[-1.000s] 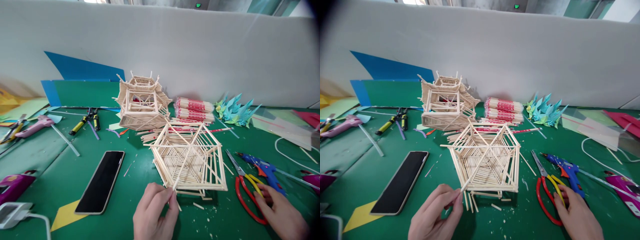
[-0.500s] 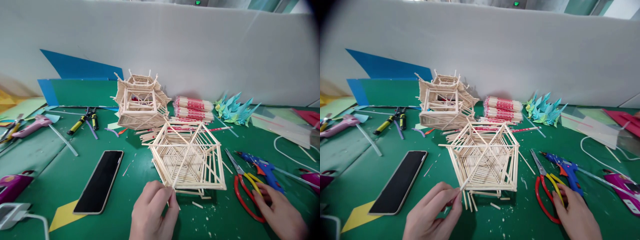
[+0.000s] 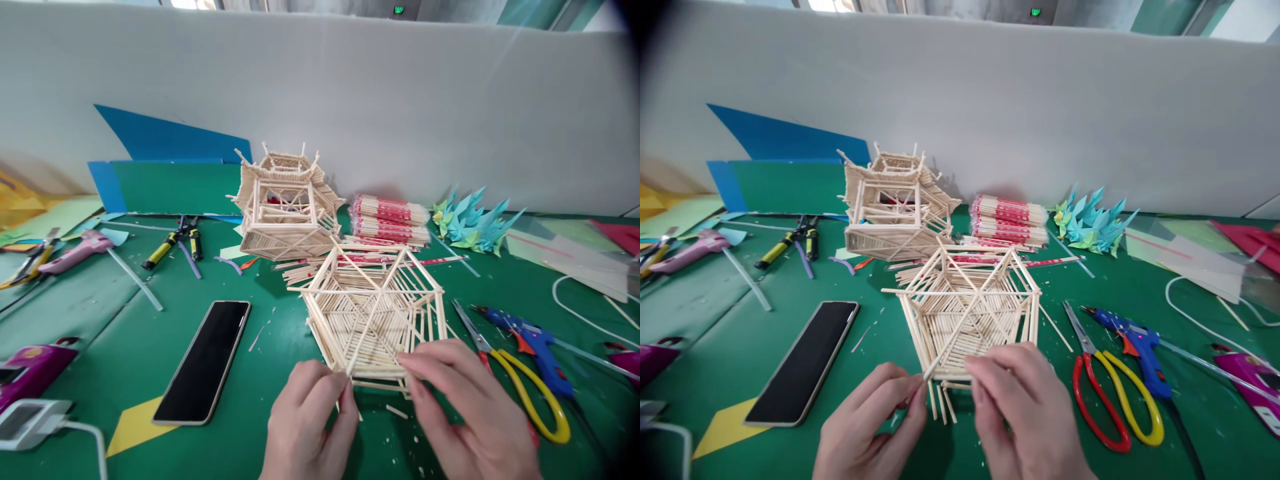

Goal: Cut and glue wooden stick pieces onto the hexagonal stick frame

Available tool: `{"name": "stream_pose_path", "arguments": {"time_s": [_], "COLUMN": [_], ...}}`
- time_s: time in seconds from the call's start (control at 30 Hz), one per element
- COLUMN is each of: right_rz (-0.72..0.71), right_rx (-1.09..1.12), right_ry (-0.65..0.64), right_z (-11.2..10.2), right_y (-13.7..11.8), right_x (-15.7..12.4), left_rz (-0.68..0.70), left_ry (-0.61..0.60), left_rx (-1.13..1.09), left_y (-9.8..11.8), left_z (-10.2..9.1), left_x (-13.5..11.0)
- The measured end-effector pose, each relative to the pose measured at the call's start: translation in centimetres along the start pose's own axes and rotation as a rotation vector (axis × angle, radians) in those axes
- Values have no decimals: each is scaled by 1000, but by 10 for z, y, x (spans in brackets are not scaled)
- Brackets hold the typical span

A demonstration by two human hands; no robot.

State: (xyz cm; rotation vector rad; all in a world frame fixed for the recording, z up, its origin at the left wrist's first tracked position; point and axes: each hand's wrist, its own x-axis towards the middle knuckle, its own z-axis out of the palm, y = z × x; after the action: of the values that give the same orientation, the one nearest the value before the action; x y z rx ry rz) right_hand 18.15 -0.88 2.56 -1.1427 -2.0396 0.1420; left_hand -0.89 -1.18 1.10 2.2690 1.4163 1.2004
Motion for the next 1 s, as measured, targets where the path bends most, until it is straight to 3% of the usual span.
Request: {"name": "stream_pose_path", "arguments": {"time_s": [0.2, 0.53, 0.67, 1.0], "right_rz": [14, 2, 0, -1], "right_rx": [95, 119, 103, 125], "right_ry": [-152, -144, -153, -153], "right_z": [20, 25, 27, 26], "right_y": [-12, -14, -13, -12], "right_x": [18, 21, 21, 19], "left_rz": [-2, -35, 32, 82], "left_ry": [33, 85, 146, 113], "left_rx": [1, 32, -36, -125], "left_y": [0, -3, -8, -12], "left_z": [2, 1, 0, 5], "left_x": [1, -5, -12, -17]}}
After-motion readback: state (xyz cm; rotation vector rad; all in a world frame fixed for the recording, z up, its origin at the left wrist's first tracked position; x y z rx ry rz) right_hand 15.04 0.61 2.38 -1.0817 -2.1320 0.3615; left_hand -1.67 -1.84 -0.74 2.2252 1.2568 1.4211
